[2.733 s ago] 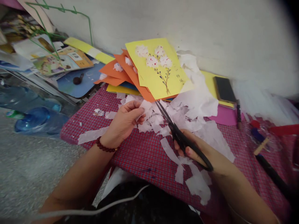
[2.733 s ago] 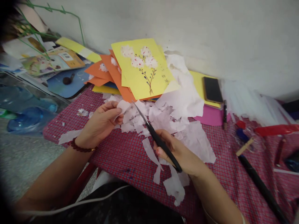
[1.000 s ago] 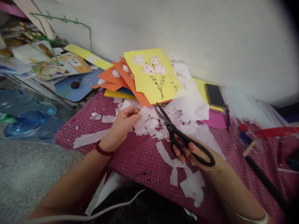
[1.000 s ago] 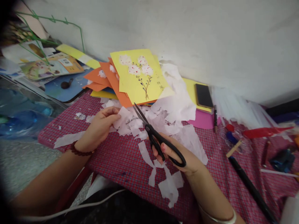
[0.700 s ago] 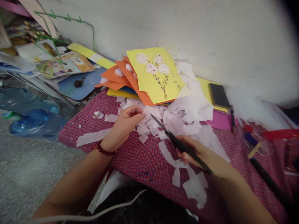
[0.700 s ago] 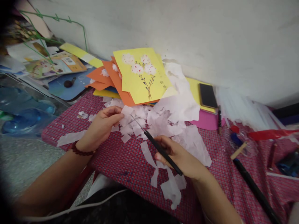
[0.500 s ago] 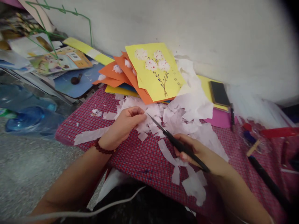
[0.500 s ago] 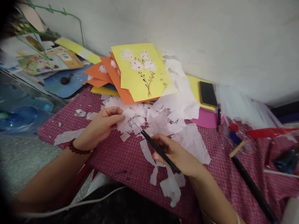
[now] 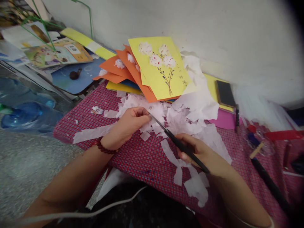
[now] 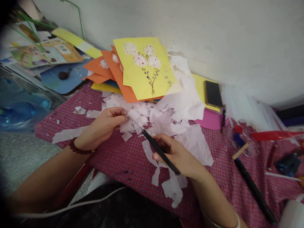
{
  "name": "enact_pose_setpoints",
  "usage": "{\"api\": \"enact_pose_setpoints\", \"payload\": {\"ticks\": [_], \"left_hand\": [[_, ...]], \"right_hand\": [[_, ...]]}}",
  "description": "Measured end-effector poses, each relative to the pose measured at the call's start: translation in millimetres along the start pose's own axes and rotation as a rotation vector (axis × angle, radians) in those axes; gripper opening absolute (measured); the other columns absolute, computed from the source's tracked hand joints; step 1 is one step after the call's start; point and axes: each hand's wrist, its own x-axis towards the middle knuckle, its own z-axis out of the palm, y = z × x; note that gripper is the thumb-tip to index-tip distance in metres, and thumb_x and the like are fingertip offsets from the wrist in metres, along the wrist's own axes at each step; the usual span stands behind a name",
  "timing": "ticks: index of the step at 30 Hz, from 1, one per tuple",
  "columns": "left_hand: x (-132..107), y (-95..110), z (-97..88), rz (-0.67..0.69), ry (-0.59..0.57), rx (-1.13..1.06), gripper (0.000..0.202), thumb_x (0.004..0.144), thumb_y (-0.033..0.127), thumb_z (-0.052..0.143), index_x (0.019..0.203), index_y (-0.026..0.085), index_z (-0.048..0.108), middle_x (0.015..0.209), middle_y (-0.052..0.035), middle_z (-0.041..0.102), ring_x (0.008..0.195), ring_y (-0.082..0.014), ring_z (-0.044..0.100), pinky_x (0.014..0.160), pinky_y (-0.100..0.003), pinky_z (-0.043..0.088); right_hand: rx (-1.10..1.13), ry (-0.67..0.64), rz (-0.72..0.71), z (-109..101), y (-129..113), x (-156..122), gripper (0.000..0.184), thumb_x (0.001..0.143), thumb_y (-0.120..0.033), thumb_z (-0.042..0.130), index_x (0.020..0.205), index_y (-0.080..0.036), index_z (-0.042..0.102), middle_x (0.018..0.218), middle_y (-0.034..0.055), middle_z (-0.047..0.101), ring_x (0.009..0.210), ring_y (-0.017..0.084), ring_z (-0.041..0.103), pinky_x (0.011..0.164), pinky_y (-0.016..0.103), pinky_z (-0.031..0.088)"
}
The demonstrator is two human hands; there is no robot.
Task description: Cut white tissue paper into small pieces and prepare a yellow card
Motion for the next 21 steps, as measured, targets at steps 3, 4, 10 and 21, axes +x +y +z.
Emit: {"api": "enact_pose_setpoints", "payload": {"ticks": [3, 4, 10, 21], "left_hand": [[0, 0, 1.6, 0.016, 0.013, -0.001, 0.008, 0.066, 0.017, 0.067, 0.062, 0.017, 0.06, 0.054, 0.0054, 0.049, 0.046, -0.0051, 0.036, 0.044, -0.021, 0.023], [0, 0, 1.9, 0.024, 0.019, 0.001, 0.008, 0.066, 0.016, 0.067, 0.062, 0.017, 0.06, 0.054, 0.0054, 0.049, 0.046, -0.0049, 0.036, 0.044, -0.021, 0.024], [0, 6, -1.3, -0.084, -0.032, -0.034, 0.012, 0.07, 0.025, 0.069, 0.07, 0.018, 0.06, 0.057, 0.0028, 0.057, 0.044, -0.0059, 0.043, 0.041, -0.019, 0.028], [-1, 8, -5.6, 0.074, 0.027, -0.078, 0.008, 0.062, 0.015, 0.069, 0.059, 0.017, 0.061, 0.051, 0.0044, 0.052, 0.044, -0.0047, 0.043, 0.042, -0.019, 0.03]], "right_hand": [[-0.015, 0.016, 0.0, 1, 1, 1, 0.047, 0.078, -0.05, 0.077, 0.109, -0.019, 0.061, 0.077, -0.0015, 0.051, 0.064, 0.012, 0.046, 0.055, 0.024, 0.04], [-0.022, 0.023, -0.001, 1, 1, 1, 0.046, 0.079, -0.05, 0.077, 0.109, -0.019, 0.061, 0.077, -0.0016, 0.052, 0.063, 0.011, 0.045, 0.053, 0.024, 0.039], [-0.012, 0.058, 0.076, -2, 6, 2, 0.045, 0.08, -0.049, 0.076, 0.109, -0.019, 0.06, 0.073, -0.0027, 0.052, 0.054, 0.008, 0.041, 0.043, 0.021, 0.031], [-0.088, 0.062, -0.029, -6, 4, -2, 0.06, 0.081, -0.057, 0.073, 0.122, -0.018, 0.052, 0.083, -0.0008, 0.049, 0.064, 0.011, 0.043, 0.05, 0.024, 0.035]]}}
